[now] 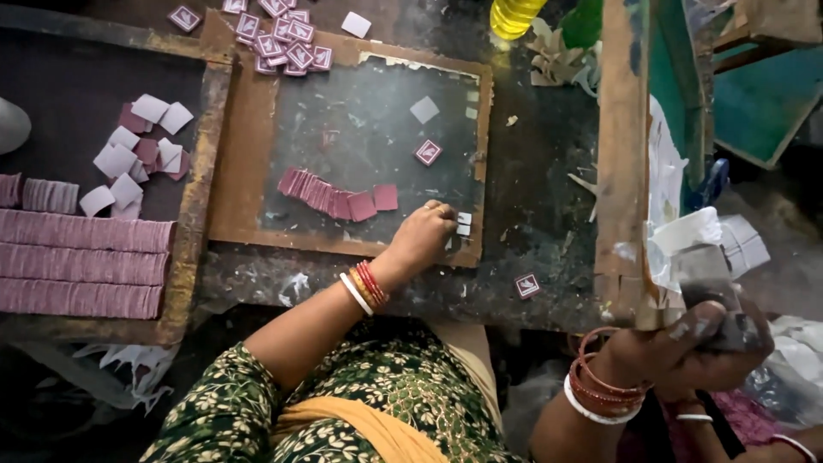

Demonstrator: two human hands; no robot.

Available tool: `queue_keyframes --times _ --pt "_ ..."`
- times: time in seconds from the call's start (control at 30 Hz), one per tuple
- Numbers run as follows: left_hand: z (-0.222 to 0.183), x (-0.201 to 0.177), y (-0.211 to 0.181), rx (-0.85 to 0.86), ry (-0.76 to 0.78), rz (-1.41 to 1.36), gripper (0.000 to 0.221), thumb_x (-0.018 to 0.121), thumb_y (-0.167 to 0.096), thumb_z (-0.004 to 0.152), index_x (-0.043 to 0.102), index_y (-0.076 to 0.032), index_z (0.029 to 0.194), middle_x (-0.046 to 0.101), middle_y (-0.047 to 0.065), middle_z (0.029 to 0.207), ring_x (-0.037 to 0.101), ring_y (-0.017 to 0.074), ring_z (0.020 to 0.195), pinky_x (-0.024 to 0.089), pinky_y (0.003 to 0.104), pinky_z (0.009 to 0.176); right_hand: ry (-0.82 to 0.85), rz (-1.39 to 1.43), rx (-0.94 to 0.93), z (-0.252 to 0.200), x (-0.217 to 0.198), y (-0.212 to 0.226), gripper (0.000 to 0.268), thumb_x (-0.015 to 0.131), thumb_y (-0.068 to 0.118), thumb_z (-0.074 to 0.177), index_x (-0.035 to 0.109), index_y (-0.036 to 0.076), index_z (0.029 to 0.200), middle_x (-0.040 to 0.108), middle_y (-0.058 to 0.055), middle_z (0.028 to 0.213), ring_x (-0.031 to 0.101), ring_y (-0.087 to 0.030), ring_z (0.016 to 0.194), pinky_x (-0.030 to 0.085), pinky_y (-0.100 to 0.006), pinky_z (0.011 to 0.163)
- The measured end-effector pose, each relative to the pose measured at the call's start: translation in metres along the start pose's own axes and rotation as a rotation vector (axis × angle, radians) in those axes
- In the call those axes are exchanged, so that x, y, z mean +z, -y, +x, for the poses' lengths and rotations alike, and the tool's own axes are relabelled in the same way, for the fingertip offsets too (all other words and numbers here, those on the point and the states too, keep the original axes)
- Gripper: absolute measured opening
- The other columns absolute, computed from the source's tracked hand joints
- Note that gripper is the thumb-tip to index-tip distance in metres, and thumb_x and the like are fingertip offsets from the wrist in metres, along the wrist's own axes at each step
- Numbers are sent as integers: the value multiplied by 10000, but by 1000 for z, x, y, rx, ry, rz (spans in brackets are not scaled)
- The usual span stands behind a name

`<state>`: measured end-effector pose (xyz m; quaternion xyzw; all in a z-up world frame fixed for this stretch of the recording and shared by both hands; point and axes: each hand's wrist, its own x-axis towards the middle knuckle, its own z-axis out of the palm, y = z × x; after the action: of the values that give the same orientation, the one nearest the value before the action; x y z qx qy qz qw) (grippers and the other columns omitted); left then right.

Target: The recorder performs manual screen printing on small square labels, using a putty knife to apply ink and a scraper to spread it over the screen.

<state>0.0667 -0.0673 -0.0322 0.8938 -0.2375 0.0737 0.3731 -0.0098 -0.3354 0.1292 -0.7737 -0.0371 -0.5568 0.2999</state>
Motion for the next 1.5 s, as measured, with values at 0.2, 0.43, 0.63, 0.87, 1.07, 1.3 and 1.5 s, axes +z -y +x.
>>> queue_keyframes --times 0.2,0.43,0.63,0.87,1.07,1.3,1.5 --pt "-23 16 1 58 35 111 191 713 -50 763 792 -95 931 705 89 1070 635 284 1076 525 408 943 -15 161 47 -33 9 -45 342 614 297 1088 612 -44 1106 675 -125 908 637 -179 740 547 -319 659" --pt "-94 -31 -24 -418 -113 -926 364 617 -352 1004 691 -21 1138 688 216 988 648 366 920 542 431 809 630 316 -155 -66 50 42 190 638 120 1000 673 5 1148 715 -164 1040 711 -304 956 579 -418 860" --pt "-106 -27 -6 -513 214 60 516 842 -441 766 647 -12 976 722 213 892 685 429 870 534 513 757 1117 144 -179 -66 138 16 205 757 116 915 776 101 1119 745 -111 890 706 -335 874 533 -454 928" --pt "-85 -50 -7 -460 289 81 515 874 -470 686 703 -55 939 726 191 889 700 394 882 542 508 772 1067 194 -241 -117 145 17 165 673 63 991 755 129 1118 793 -49 1014 735 -192 814 376 -541 1212" --pt "-72 -79 -32 -695 278 -120 623 937 -460 558 744 -72 1006 744 156 917 715 334 868 559 450 785 1061 214 -159 -110 71 43 346 701 33 839 741 106 1175 763 -143 1140 721 -291 1093 386 -518 1161" --pt "-41 -101 -51 -129 187 -826 394 792 -291 819 733 -93 1153 759 114 1049 741 163 925 601 332 832 342 220 -114 -62 37 5 196 580 156 1099 644 -29 1113 734 -187 1087 734 -268 990 599 -420 914" --pt "13 -14 38 -319 76 106 191 687 -257 899 771 -87 909 711 146 989 687 337 937 558 461 809 105 122 -125 -31 18 -11 320 564 267 1197 584 -51 1217 682 -205 1140 717 -277 975 637 -378 843"
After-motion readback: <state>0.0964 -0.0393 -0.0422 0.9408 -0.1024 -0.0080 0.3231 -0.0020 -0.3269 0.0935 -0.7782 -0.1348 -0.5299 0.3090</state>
